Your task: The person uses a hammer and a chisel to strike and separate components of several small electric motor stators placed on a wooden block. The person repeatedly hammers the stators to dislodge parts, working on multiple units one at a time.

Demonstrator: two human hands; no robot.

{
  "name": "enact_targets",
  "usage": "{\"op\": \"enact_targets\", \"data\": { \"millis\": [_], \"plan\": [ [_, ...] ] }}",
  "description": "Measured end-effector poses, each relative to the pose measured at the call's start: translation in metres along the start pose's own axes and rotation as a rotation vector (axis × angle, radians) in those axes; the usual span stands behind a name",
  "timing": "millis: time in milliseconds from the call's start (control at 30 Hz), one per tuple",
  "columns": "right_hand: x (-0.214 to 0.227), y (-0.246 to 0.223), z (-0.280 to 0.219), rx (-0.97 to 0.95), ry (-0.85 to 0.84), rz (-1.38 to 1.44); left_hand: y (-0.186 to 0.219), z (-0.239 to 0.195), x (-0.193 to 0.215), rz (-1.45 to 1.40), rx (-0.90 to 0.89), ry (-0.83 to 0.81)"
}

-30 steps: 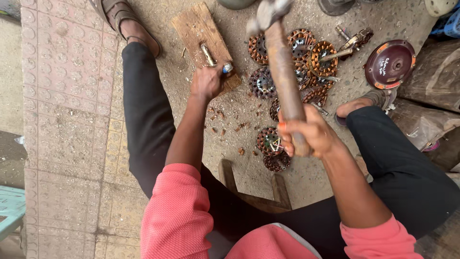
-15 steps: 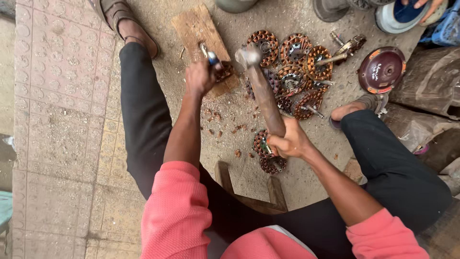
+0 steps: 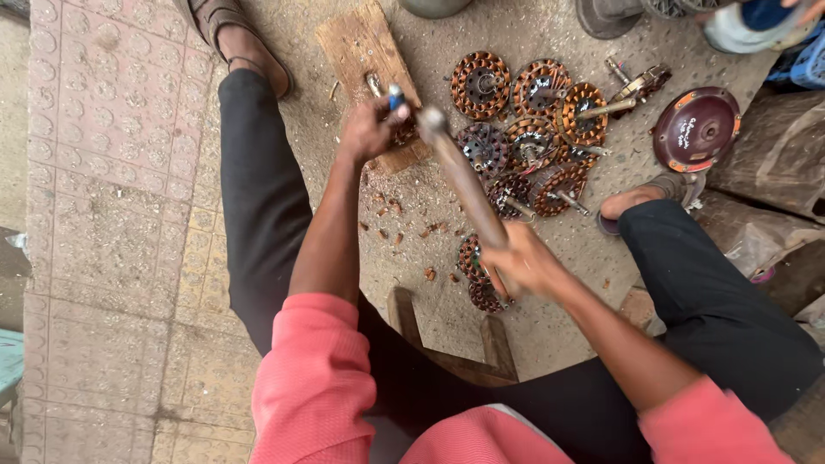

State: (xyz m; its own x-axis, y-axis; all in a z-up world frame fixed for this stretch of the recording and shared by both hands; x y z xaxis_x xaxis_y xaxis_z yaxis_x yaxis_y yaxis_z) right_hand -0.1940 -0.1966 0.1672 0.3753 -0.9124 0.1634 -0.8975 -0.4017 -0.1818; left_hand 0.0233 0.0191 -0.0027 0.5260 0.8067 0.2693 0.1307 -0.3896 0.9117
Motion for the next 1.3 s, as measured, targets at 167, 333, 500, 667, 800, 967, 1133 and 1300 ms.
{"op": "enact_targets", "data": {
  "millis": [167, 333, 500, 667, 800, 967, 1133, 1300],
  "plan": [
    [-0.025, 0.069, -0.049, -0.236, -0.162, 0.451, -0.005, -0.010, 0.028, -0.395, -0.224, 0.270],
    [-0.038, 0.091, -0.028, -0.446, -0.134, 0.493, -0.027, -0.017, 0.016, 0.722, 0.035, -0.123],
    [-0.059, 0.092, -0.017, -0.353, -0.244, 0.347, -0.045, -0.015, -0.005, 0.752, -0.116, -0.007],
    [-0.060, 0.075, -0.023, -0.281, -0.253, 0.280, -0.019, 0.001, 0.008, 0.654, -0.140, -0.160],
    [-0.062, 0.073, -0.024, -0.266, -0.212, 0.205, 0.002, -0.002, 0.012, 0.494, -0.250, 0.104],
    [-0.056, 0.077, -0.016, -0.314, -0.166, 0.171, 0.004, -0.001, 0.010, 0.053, -0.203, 0.139],
    [-0.060, 0.081, -0.012, -0.274, -0.159, 0.179, -0.017, -0.011, 0.025, 0.129, -0.003, 0.295],
    [-0.045, 0.072, -0.004, -0.346, -0.200, 0.316, -0.028, -0.019, 0.008, 0.674, -0.064, 0.004]
  ]
}}
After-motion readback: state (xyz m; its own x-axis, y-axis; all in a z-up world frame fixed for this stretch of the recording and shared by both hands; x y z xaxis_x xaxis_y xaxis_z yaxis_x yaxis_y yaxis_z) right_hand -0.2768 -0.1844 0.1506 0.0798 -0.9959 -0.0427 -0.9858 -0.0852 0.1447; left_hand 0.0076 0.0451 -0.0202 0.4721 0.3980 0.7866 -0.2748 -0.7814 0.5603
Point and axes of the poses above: each hand's wrist, its own z-axis towards the middle knuckle, its own x-axis out of the back of the hand, y = z × x, the point moved 1 cm from there along z, towards the middle knuckle, and after that the axes turned 12 degrees about -x, right-handed, at the moved point
